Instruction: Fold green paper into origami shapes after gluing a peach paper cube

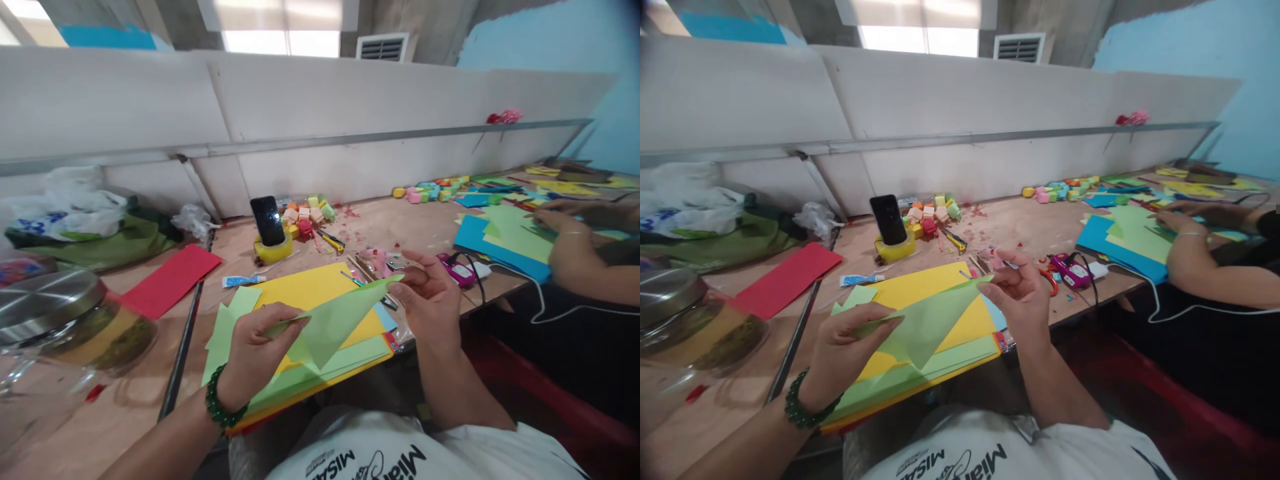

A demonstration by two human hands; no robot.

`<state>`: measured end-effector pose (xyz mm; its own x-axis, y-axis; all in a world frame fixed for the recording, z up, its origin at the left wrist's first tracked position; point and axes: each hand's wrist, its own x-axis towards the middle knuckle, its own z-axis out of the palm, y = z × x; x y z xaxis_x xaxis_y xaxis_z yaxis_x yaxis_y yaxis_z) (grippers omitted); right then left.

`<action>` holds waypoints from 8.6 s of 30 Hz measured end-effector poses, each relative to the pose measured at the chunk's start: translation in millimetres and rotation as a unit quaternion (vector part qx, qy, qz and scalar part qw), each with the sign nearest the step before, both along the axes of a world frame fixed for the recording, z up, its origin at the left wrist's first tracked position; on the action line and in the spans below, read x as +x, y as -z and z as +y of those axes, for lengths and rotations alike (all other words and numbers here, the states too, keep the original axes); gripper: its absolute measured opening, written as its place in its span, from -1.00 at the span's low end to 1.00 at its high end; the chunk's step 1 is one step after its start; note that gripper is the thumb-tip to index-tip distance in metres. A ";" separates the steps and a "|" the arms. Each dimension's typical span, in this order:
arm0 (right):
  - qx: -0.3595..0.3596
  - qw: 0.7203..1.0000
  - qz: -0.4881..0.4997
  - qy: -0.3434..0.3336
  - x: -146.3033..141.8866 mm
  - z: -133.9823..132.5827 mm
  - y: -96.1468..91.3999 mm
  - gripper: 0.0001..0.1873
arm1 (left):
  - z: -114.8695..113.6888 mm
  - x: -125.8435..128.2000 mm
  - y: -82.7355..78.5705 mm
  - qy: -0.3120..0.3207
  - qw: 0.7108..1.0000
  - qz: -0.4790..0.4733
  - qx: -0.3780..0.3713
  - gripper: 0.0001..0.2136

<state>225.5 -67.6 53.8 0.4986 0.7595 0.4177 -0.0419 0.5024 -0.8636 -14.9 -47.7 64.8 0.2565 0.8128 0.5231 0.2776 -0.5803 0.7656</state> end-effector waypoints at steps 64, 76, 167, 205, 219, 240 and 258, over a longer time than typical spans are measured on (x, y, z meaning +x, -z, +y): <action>0.046 0.999 0.009 -0.003 0.9 -10.7 1.8 -0.52 | -10.3 -7.3 -14.3 0.013 0.998 0.014 -0.064 -0.88; 0.023 0.997 0.077 0.012 6.2 10.0 6.6 -0.56 | 2.2 4.2 -8.7 0.051 0.943 -0.049 -0.325 -0.73; 0.022 0.455 -0.858 -0.238 -35.0 11.2 46.0 -0.87 | 3.9 4.4 70.5 0.144 0.830 0.529 0.100 -0.04; 0.021 0.684 -0.718 -0.127 -21.4 -19.4 84.5 -0.71 | -14.2 -6.2 71.8 0.032 0.828 0.552 0.096 -0.18; 0.063 0.659 -0.740 -0.123 -17.2 -15.6 82.5 -0.71 | -22.3 -14.3 74.3 -0.100 0.835 0.539 0.049 -0.26; -0.020 0.800 -0.573 -0.178 30.7 -26.9 77.2 -0.62 | 11.5 49.7 44.8 0.132 0.736 0.654 0.115 -0.80; -0.092 0.960 -0.162 -0.208 23.6 11.0 43.1 -0.54 | 50.7 6.1 29.3 0.035 0.940 -0.195 -0.277 -0.70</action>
<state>249.0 -56.5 10.8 0.0022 0.9405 0.3397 0.0801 0.3385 -0.9376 -8.8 3.0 35.5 0.1959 0.9766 0.0891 -0.1109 -0.0682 0.9915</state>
